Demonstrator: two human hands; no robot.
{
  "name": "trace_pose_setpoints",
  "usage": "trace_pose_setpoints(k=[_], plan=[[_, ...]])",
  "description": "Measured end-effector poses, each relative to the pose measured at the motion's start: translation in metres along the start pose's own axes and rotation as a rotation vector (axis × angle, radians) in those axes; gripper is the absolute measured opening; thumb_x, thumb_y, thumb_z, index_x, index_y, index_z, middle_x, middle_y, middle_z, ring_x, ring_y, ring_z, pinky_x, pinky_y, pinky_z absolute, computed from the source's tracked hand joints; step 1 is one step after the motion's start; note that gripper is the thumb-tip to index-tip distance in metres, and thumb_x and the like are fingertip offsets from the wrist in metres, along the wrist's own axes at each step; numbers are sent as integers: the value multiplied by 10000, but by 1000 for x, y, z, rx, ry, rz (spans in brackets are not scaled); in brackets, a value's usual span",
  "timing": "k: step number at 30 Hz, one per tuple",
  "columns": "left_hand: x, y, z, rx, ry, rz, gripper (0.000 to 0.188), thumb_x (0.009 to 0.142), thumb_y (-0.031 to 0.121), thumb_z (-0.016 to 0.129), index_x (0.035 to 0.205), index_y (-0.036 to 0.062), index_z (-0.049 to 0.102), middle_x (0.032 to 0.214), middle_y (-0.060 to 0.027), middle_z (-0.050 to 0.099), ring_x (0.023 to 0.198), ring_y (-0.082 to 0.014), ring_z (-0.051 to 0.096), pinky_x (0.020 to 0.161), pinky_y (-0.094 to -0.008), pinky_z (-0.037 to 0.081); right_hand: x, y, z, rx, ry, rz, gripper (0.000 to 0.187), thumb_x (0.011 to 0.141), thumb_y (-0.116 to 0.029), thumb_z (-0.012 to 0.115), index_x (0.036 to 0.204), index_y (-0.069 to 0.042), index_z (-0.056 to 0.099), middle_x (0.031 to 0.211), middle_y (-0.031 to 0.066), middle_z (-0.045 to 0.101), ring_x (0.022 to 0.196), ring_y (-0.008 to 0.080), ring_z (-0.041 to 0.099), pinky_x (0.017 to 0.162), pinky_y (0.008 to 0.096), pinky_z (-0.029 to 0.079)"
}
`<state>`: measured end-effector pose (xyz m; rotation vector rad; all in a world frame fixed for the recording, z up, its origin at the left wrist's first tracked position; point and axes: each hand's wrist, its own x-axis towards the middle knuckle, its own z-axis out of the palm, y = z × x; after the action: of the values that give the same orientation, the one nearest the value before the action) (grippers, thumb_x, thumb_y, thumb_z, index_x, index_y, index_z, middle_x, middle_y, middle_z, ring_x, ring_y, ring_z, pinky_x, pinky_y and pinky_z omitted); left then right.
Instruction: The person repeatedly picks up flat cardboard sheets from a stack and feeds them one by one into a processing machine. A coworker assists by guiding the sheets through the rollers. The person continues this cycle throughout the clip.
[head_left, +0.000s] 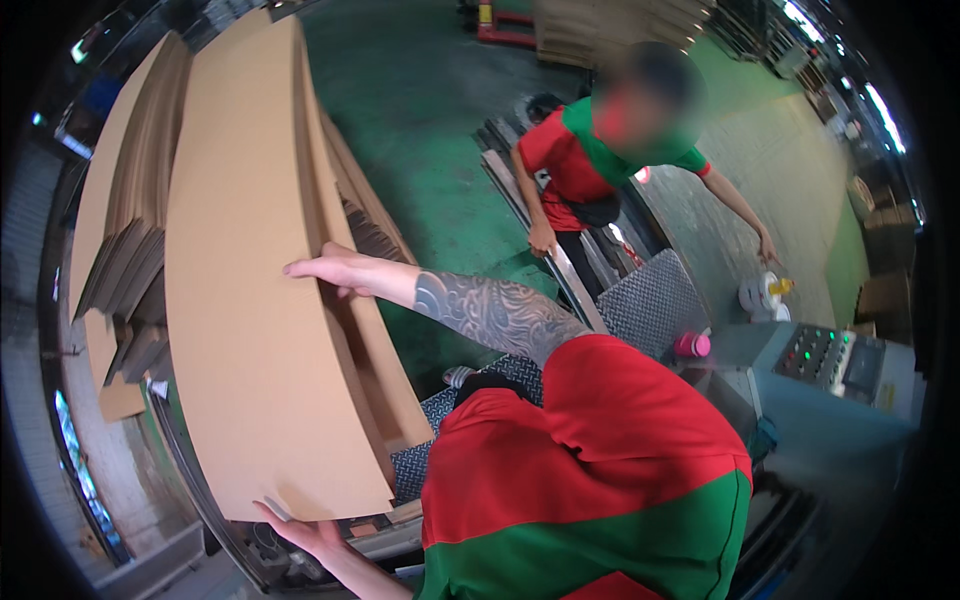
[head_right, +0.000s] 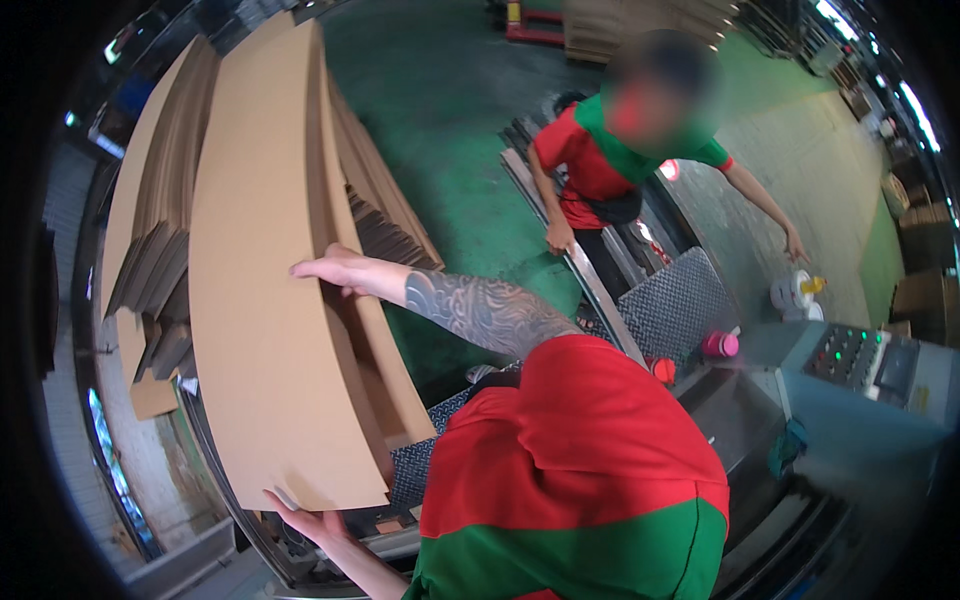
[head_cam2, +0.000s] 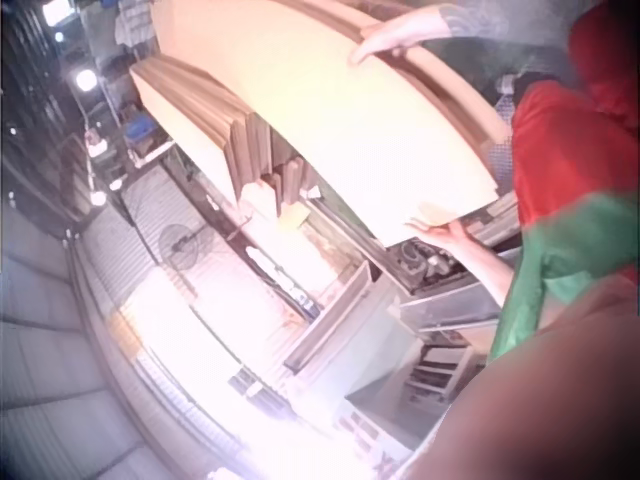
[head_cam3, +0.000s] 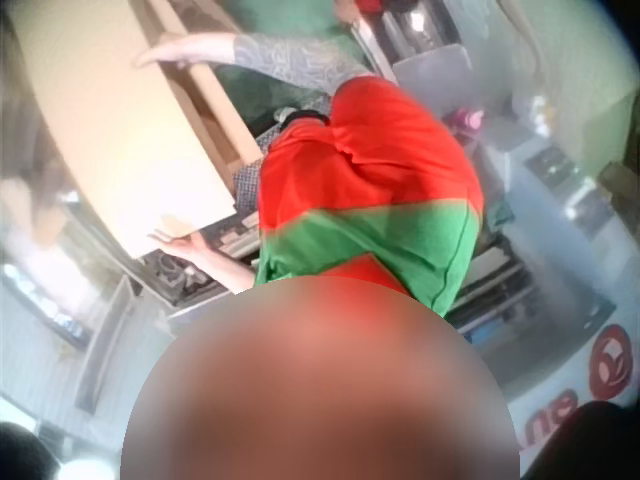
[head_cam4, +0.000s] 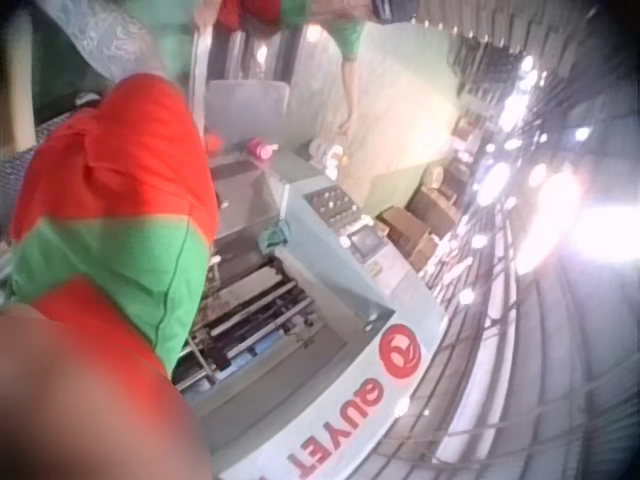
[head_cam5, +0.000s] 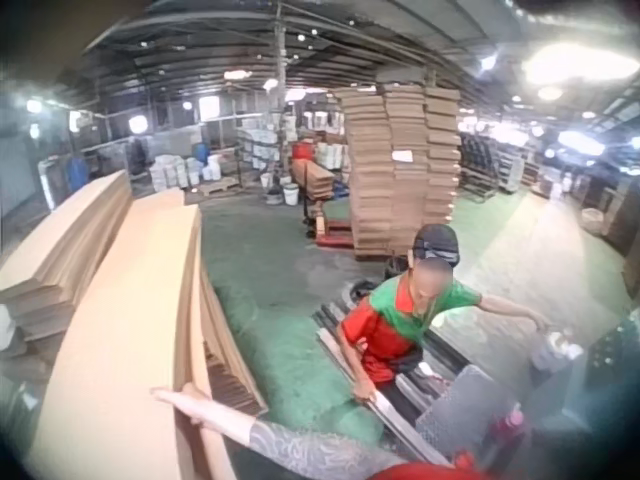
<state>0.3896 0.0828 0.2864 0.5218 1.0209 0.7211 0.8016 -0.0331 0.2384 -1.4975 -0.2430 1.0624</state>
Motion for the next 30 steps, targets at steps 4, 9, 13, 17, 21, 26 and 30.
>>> trace_pose_setpoints(k=[4, 9, 13, 17, 21, 26, 30], plan=[[16, -6, -10, 86, 48, 78, 859, 993, 623, 638, 1611, 71, 410, 1637, -152, 438, 1492, -364, 430, 1216, -580, 381, 16, 3, -9, 133, -105, 43, 858, 960, -701, 582, 1664, -257, 376, 1713, 92, 368, 1573, 337, 286, 1173, 604, 346], [34, -19, -20, 5, -3, 120, 852, 1018, 609, 611, 1625, 62, 374, 1625, -153, 445, 1474, -352, 447, 1207, -523, 410, 77, -7, -24, 640, -213, -254, 714, 1008, -539, 633, 1515, -46, 537, 1449, 134, 651, 1329, 289, 623, 1133, 423, 488], [52, -35, -15, -15, 41, 130, 860, 1010, 615, 614, 1625, 62, 377, 1622, -153, 451, 1461, -354, 465, 1211, -521, 408, 113, -6, -18, 381, 357, -76, 853, 895, -569, 773, 1400, 91, 583, 1347, 240, 684, 1255, 321, 666, 1065, 413, 530], [66, -17, -32, -43, -29, 259, 899, 1002, 642, 609, 1635, 58, 354, 1644, -157, 420, 1481, -350, 443, 1231, -546, 380, 114, 2, -7, 351, 532, -142, 982, 832, -612, 818, 1401, 141, 544, 1376, 293, 642, 1264, 349, 653, 1029, 439, 539], [89, 31, -55, -204, -98, 91, 788, 1058, 559, 590, 1618, 47, 378, 1602, -154, 479, 1438, -349, 500, 1192, -546, 433, 113, 8, -8, 310, 451, -86, 1003, 831, -629, 813, 1418, 132, 525, 1365, 270, 640, 1259, 356, 637, 980, 471, 552], [97, 55, -80, 150, -23, 361, 691, 1064, 487, 620, 1550, 20, 469, 1491, -164, 594, 1312, -320, 618, 1072, -458, 551, 80, 19, -16, 685, 51, -303, 816, 892, -346, 868, 1435, 124, 481, 1370, 219, 645, 1192, 297, 677, 1025, 444, 555], [47, 79, -91, 132, 11, 402, 623, 1068, 463, 621, 1488, 11, 539, 1398, -158, 665, 1226, -291, 678, 1030, -433, 576, 43, 20, -24, 673, -109, -124, 718, 985, -433, 743, 1519, -28, 486, 1494, 137, 595, 1344, 278, 605, 1134, 465, 492]])
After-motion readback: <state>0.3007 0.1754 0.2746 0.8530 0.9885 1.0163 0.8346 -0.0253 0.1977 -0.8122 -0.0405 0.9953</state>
